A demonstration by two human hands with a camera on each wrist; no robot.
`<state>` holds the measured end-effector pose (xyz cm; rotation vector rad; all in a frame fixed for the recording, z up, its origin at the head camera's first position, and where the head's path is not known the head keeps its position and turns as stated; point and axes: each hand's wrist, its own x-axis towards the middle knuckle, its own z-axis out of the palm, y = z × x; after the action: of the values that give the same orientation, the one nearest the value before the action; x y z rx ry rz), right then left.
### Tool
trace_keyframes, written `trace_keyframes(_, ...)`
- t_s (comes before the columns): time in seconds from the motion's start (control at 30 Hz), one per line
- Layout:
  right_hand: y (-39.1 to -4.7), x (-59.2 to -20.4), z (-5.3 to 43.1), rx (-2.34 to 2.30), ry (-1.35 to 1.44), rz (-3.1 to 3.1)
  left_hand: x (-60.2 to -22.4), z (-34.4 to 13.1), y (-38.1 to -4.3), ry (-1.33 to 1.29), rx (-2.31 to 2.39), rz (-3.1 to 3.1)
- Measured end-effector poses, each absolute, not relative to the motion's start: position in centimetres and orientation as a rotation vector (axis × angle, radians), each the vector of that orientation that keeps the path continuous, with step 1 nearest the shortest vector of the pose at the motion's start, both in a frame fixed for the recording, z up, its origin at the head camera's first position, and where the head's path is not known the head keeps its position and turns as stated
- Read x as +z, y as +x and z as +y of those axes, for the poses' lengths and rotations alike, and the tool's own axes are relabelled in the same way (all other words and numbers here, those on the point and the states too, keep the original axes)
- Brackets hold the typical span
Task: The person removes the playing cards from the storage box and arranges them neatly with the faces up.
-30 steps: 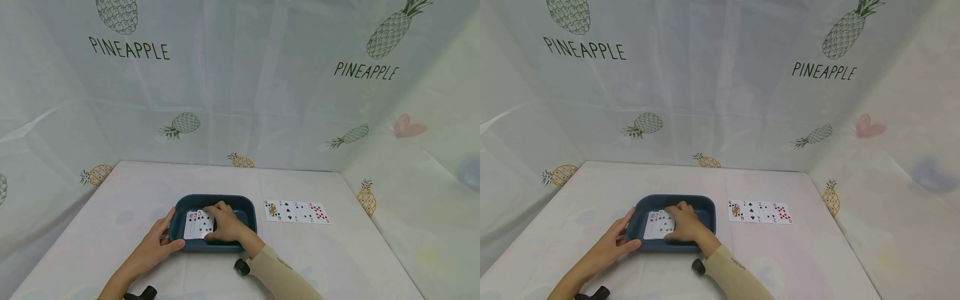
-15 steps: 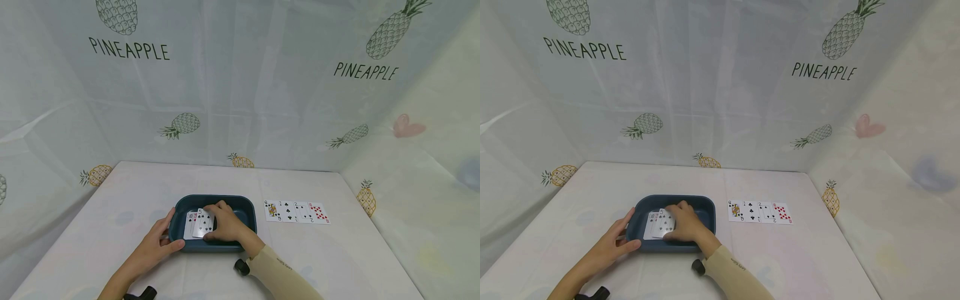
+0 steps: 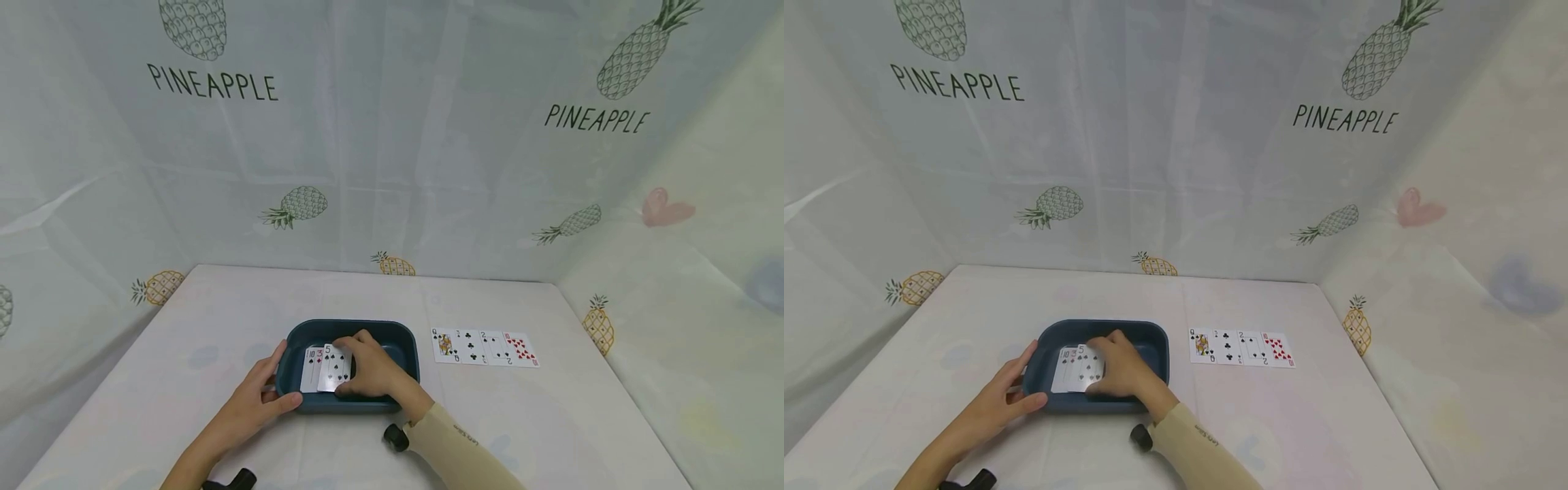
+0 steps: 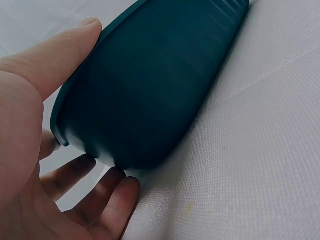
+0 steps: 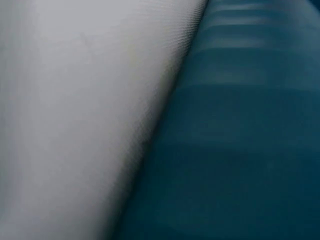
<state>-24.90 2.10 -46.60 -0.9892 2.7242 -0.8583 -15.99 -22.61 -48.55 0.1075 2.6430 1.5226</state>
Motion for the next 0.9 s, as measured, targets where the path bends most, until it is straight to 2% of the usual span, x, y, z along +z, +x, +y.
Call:
trace_keyframes(0.53,-25.7,-44.1,4.2,-0.771,-1.04,2.616,-48.7,-22.6,-16.1,0.082,1.538,2.628)
trace_keyframes(0.9,-26.3,-41.1,8.3,-0.814,-1.058,2.593,-48.9,-22.6,-16.1,0.088,1.56,2.631)
